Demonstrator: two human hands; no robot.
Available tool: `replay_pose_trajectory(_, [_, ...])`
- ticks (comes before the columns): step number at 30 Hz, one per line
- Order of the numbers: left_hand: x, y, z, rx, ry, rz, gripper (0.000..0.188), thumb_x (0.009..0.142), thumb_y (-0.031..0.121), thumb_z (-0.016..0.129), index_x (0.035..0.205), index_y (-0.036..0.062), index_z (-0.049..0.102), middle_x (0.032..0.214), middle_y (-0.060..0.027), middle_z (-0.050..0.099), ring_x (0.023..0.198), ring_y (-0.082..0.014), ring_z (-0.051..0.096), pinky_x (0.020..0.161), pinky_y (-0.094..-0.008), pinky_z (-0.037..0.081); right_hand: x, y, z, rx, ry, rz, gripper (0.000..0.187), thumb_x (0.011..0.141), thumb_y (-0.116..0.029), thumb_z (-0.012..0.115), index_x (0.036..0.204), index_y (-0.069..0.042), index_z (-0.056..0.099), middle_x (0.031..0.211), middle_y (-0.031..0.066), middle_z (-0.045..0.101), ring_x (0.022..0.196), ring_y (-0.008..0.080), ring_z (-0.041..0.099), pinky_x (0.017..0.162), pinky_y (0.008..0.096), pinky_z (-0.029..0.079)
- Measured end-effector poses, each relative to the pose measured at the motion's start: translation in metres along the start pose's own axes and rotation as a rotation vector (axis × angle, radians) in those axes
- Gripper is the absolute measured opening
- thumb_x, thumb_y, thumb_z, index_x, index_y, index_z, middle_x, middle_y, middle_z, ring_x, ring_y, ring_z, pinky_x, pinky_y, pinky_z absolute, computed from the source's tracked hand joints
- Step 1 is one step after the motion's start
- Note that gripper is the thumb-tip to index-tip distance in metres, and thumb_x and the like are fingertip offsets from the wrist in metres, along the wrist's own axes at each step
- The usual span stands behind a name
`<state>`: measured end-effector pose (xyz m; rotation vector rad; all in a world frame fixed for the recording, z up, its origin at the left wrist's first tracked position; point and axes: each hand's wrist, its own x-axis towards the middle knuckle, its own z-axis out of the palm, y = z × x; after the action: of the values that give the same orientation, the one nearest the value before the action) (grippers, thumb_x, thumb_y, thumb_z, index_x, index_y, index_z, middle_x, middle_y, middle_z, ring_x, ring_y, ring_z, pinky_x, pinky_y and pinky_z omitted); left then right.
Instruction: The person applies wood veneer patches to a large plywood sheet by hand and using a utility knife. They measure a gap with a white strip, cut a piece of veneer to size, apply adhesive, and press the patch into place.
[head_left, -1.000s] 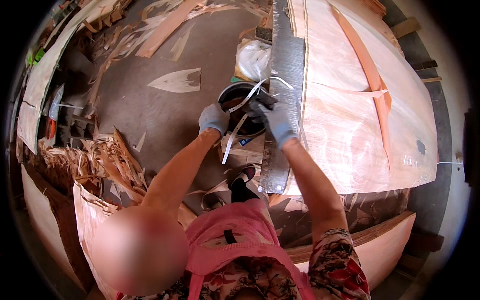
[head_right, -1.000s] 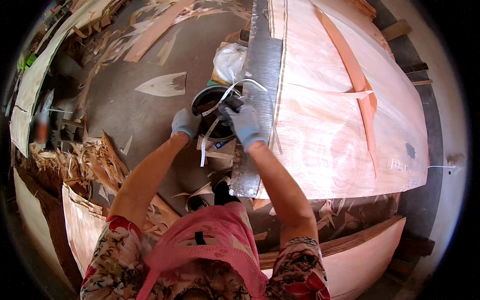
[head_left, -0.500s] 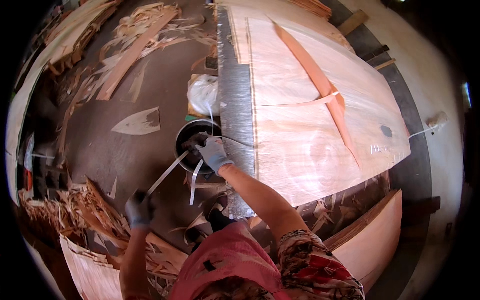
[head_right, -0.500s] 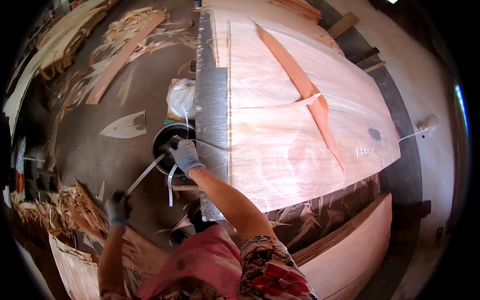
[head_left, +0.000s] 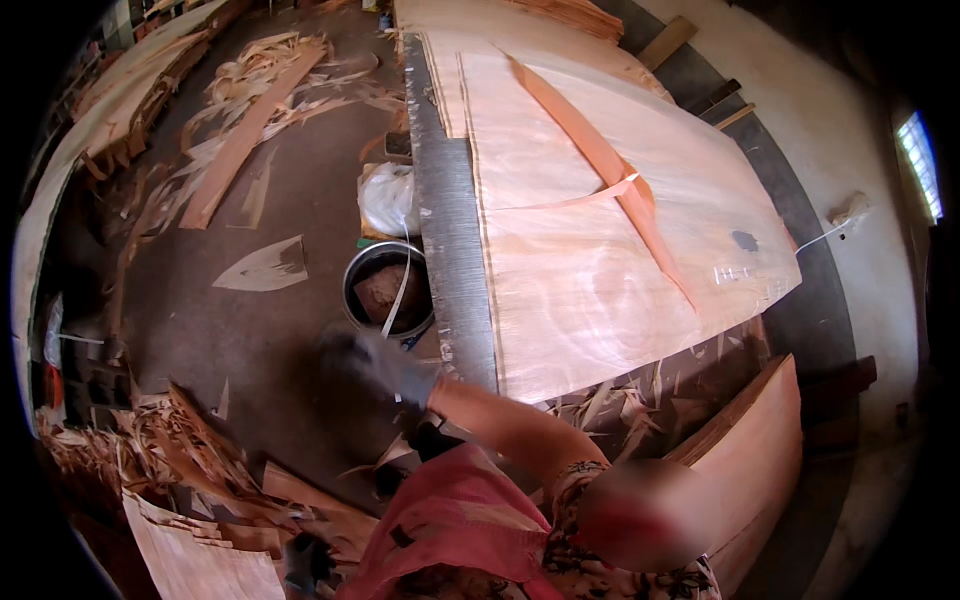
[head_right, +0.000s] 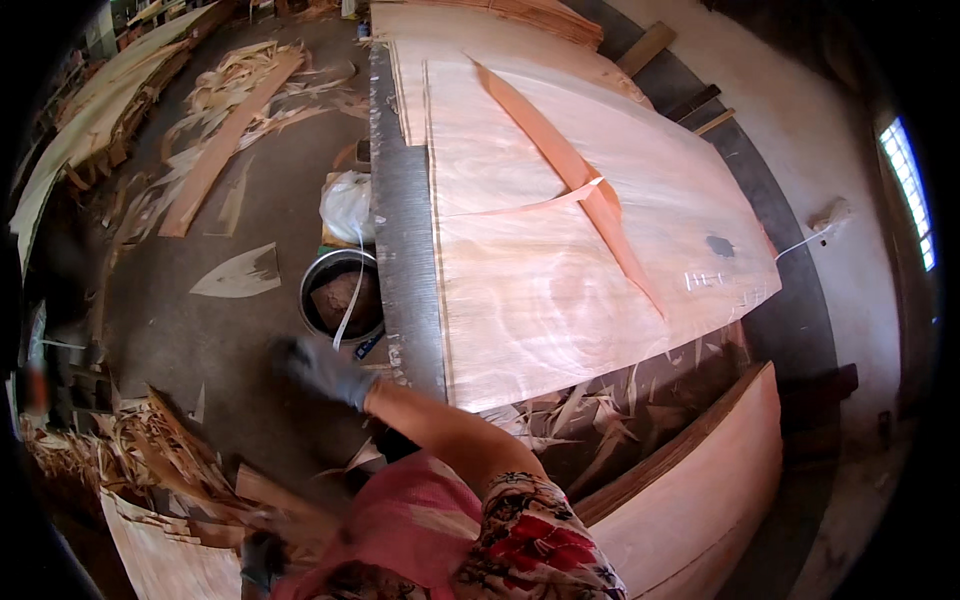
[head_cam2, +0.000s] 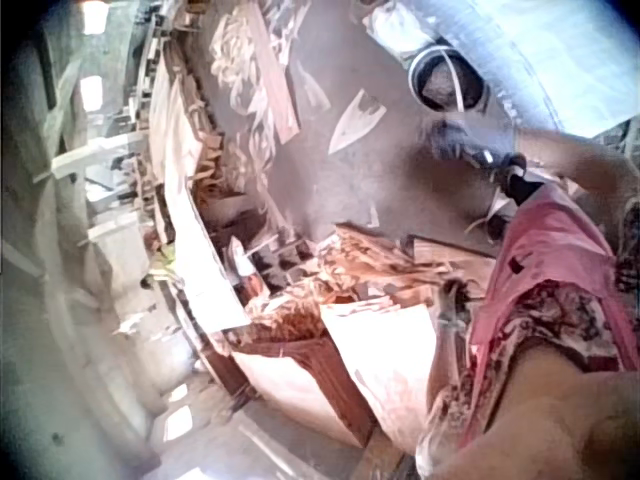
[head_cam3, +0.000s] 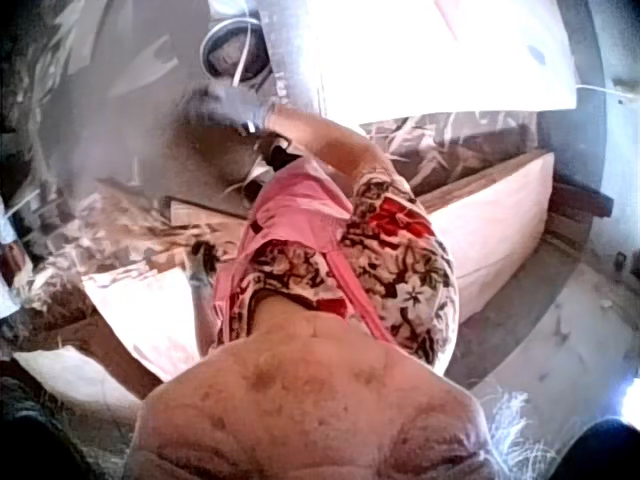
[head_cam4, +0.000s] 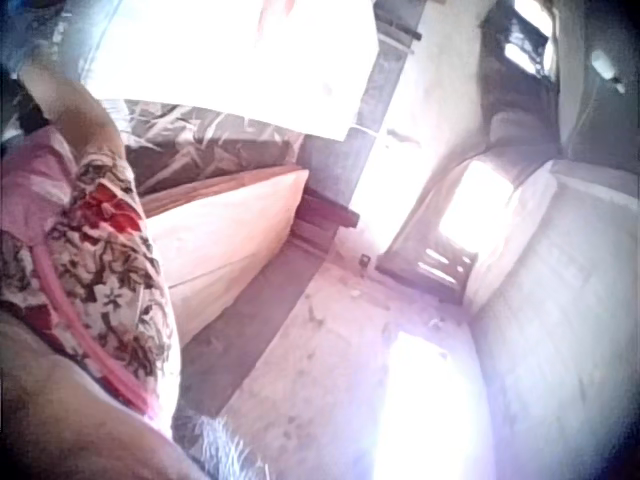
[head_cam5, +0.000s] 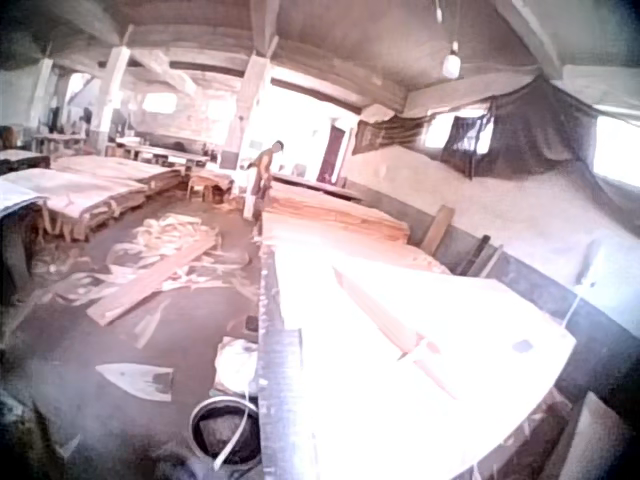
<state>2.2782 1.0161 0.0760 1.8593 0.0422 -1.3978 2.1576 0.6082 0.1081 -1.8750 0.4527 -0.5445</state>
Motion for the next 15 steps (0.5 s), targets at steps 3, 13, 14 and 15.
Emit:
replay_pose_trajectory(3, [-0.026, 0.063, 0.059, 0.031, -0.406, 0.228, 0.007, 0.089, 0.006, 0.058, 0.090, -0.0008, 0.062, 0.072, -0.0115, 0.066, 0.049, -0.0193, 0.063, 0.038, -0.0289, 0.046, -0.065, -0.031, 0.021, -0.021, -0.347, -0.141, 0.048, 0.097, -0.024, 0.057, 0.141, -0.004, 0.047, 0.104, 0.0102, 0.070, 0.089, 0.0214, 0.068, 0.080, 0.0331, 0.054])
replay_pose_trajectory(13, [-0.044, 0.118, 0.084, 0.426, -0.655, 0.491, 0.017, 0.092, 0.011, 0.058, 0.102, -0.0019, 0.062, 0.067, -0.0083, 0.065, 0.050, -0.0153, 0.061, 0.044, -0.0269, 0.046, -0.163, -0.106, 0.029, 0.271, -0.545, 0.088, 0.016, 0.083, -0.024, 0.067, 0.082, -0.008, 0.069, 0.065, 0.0031, 0.067, 0.057, 0.0182, 0.064, 0.055, 0.0343, 0.049])
replay_pose_trajectory(14, [-0.042, 0.124, 0.087, 0.455, -0.699, 0.564, 0.020, 0.092, 0.012, 0.059, 0.106, -0.0021, 0.061, 0.068, -0.0089, 0.065, 0.050, -0.0154, 0.061, 0.044, -0.0269, 0.046, -0.159, -0.113, 0.017, 0.248, -0.524, 0.059, 0.016, 0.084, -0.024, 0.067, 0.083, -0.008, 0.068, 0.066, 0.0035, 0.068, 0.056, 0.0180, 0.064, 0.055, 0.0341, 0.049])
replay_pose_trajectory(15, [-0.043, 0.128, 0.090, 0.304, -0.578, 0.461, 0.033, 0.092, 0.016, 0.061, 0.119, -0.0028, 0.056, 0.076, -0.0094, 0.067, 0.055, -0.0145, 0.062, 0.044, -0.0263, 0.045, -0.157, -0.115, 0.005, 0.126, -0.515, 0.083, 0.017, 0.084, -0.024, 0.067, 0.087, -0.007, 0.069, 0.070, 0.0051, 0.069, 0.060, 0.0185, 0.065, 0.058, 0.0341, 0.050])
